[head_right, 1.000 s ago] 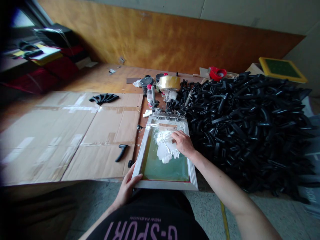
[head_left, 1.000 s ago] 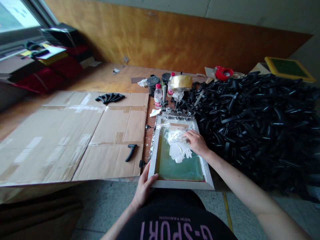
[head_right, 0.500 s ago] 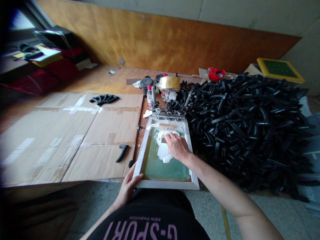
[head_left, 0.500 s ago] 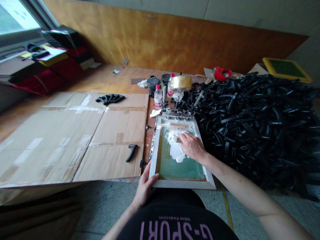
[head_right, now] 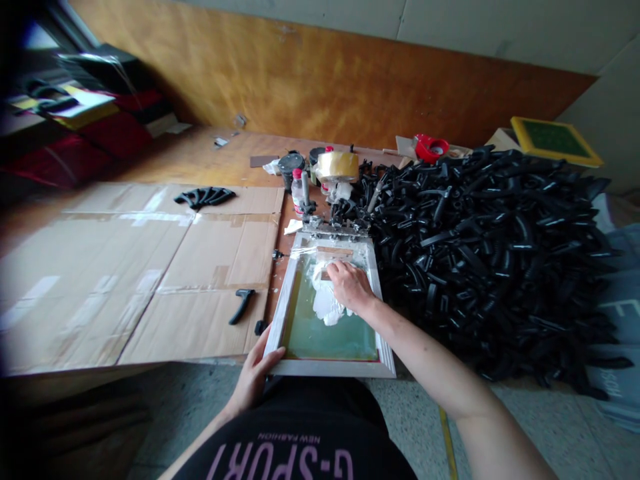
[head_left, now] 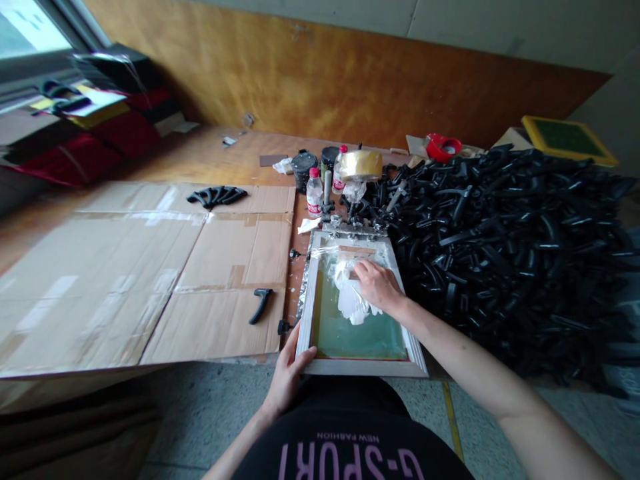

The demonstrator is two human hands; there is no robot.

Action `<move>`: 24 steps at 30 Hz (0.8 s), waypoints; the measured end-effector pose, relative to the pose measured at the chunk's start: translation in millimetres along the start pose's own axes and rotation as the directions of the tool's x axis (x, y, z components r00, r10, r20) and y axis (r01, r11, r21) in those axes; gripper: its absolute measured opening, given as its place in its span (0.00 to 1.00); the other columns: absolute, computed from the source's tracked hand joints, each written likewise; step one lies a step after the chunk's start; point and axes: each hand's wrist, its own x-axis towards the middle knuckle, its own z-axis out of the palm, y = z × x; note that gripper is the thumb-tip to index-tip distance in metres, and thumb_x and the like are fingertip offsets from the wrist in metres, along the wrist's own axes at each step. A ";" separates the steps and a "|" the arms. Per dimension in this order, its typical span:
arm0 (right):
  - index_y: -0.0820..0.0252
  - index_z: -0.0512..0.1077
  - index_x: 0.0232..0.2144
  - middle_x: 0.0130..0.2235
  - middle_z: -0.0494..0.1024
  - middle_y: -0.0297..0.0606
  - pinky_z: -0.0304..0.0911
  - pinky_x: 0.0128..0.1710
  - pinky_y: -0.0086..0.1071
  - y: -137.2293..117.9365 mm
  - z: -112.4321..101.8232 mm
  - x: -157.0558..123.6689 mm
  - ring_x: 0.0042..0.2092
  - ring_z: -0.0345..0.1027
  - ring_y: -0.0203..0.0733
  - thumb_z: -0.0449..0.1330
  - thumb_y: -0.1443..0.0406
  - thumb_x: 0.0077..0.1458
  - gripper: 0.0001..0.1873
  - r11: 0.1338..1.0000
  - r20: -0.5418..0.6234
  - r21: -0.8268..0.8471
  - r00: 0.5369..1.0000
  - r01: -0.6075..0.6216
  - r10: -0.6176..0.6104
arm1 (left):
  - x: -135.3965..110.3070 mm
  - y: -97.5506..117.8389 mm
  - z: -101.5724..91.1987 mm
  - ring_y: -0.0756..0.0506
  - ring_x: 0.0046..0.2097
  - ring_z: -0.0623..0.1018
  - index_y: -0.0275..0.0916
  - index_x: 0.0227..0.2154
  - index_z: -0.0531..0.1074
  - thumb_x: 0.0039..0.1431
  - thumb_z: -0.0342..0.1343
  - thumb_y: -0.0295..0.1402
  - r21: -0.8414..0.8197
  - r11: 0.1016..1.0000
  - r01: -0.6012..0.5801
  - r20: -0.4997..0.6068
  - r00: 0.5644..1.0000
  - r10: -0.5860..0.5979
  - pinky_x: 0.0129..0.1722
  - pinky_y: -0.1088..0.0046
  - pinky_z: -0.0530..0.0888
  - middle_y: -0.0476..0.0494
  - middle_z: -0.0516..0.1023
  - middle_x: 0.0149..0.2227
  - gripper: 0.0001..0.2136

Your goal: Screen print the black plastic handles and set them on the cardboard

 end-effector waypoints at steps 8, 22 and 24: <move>0.61 0.69 0.34 0.36 0.74 0.39 0.54 0.32 0.31 -5.4 0.2 0.0 0.37 0.66 0.40 0.50 0.76 0.56 0.11 0.998 0.014 0.037 0.998 0.058 -0.058 | -0.2 3.9 3.1 0.38 0.62 0.67 0.46 0.65 0.55 0.54 0.60 0.38 0.000 1.000 0.003 -0.022 1.000 -0.003 0.60 0.65 0.65 0.46 0.67 0.62 0.35; 0.59 0.68 0.33 0.37 0.75 0.36 0.54 0.32 0.30 16.2 -11.0 -9.9 0.37 0.68 0.38 0.52 0.75 0.56 0.09 0.998 -0.005 0.053 0.999 -0.037 0.037 | -0.7 3.6 2.8 0.36 0.62 0.66 0.43 0.65 0.54 0.54 0.59 0.40 0.025 1.000 0.015 -0.029 0.999 -0.014 0.59 0.63 0.64 0.43 0.69 0.60 0.36; 0.59 0.68 0.34 0.37 0.75 0.37 0.54 0.32 0.29 19.0 -8.6 -3.3 0.38 0.68 0.39 0.53 0.74 0.56 0.07 0.996 -0.044 0.053 0.996 -0.075 0.077 | -0.9 3.2 2.6 0.36 0.62 0.66 0.43 0.65 0.54 0.55 0.59 0.40 0.020 1.000 0.014 -0.019 1.000 -0.013 0.59 0.63 0.64 0.43 0.69 0.60 0.36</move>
